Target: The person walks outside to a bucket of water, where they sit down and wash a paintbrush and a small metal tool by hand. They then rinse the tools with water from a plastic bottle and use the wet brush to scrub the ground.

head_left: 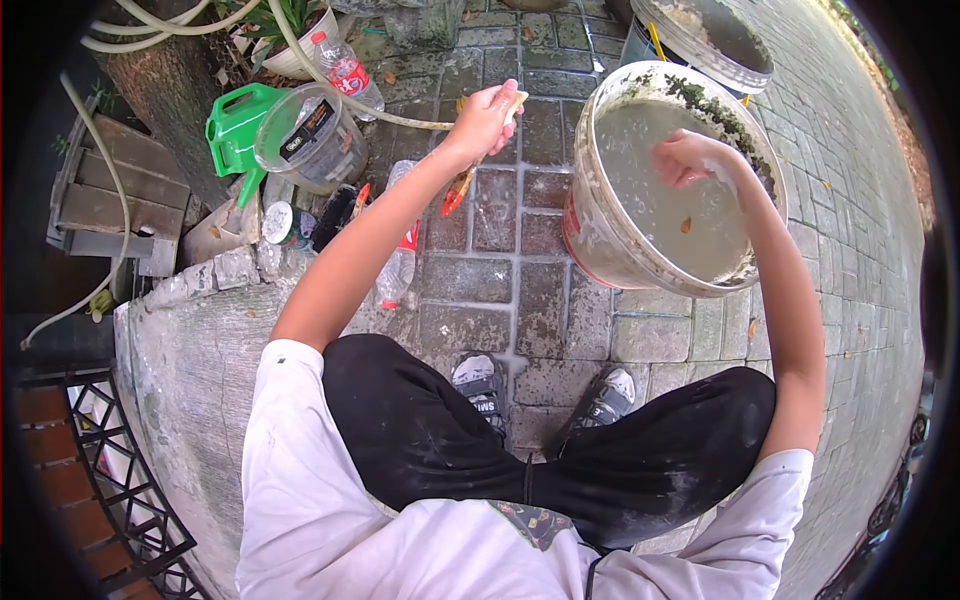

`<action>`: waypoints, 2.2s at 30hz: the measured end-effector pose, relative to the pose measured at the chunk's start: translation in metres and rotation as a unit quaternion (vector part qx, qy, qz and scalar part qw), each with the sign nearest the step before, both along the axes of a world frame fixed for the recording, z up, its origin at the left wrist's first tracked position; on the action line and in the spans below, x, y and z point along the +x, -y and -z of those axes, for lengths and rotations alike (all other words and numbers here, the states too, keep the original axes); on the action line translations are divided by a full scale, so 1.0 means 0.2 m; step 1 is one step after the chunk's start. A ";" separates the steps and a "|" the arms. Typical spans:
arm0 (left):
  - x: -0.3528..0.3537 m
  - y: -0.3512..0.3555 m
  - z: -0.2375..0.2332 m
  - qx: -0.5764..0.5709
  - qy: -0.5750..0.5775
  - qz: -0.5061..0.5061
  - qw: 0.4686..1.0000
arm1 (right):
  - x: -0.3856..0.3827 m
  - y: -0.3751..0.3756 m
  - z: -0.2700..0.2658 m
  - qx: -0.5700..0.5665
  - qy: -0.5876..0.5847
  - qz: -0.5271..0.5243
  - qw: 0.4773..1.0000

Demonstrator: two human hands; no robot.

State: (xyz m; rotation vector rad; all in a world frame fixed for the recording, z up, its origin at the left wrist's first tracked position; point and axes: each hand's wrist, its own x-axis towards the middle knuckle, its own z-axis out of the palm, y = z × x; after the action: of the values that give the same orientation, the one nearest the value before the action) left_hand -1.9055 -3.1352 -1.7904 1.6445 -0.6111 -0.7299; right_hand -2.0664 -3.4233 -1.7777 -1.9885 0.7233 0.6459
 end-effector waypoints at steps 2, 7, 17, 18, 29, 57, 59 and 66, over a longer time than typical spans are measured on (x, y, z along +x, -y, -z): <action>-0.01 0.01 0.00 0.000 -0.029 -0.014 0.999 | -0.01 -0.02 -0.02 0.077 0.025 0.042 0.996; 0.01 0.02 0.03 -0.026 -0.088 0.015 0.996 | 0.04 -0.02 -0.13 0.175 0.115 0.077 0.975; -0.07 0.06 -0.01 -0.047 -0.122 0.008 0.991 | 0.22 -0.61 -0.57 0.208 0.270 -0.069 0.938; -0.08 0.06 -0.01 -0.053 -0.123 0.010 0.991 | 0.24 -0.63 -0.55 0.199 0.271 -0.088 0.938; -0.03 0.02 0.02 -0.049 -0.066 0.055 0.995 | 0.14 -0.19 -0.43 0.183 0.313 0.058 0.930; 0.00 0.02 0.09 -0.003 -0.036 0.084 0.996 | 0.06 -0.10 -0.30 0.169 0.211 0.111 0.956; -0.02 0.03 0.06 0.005 -0.024 0.085 0.996 | 0.12 -0.25 -0.48 0.199 0.260 0.089 0.941; -0.08 0.06 0.03 0.011 -0.137 0.088 0.986 | 0.32 -0.58 -0.47 0.182 0.291 -0.074 0.936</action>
State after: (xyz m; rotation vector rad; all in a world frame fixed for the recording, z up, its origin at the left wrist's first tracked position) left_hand -1.9205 -3.1467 -1.7955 1.4873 -0.5553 -1.0762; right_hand -2.0022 -3.3065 -1.6846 -1.7575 0.0831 0.2206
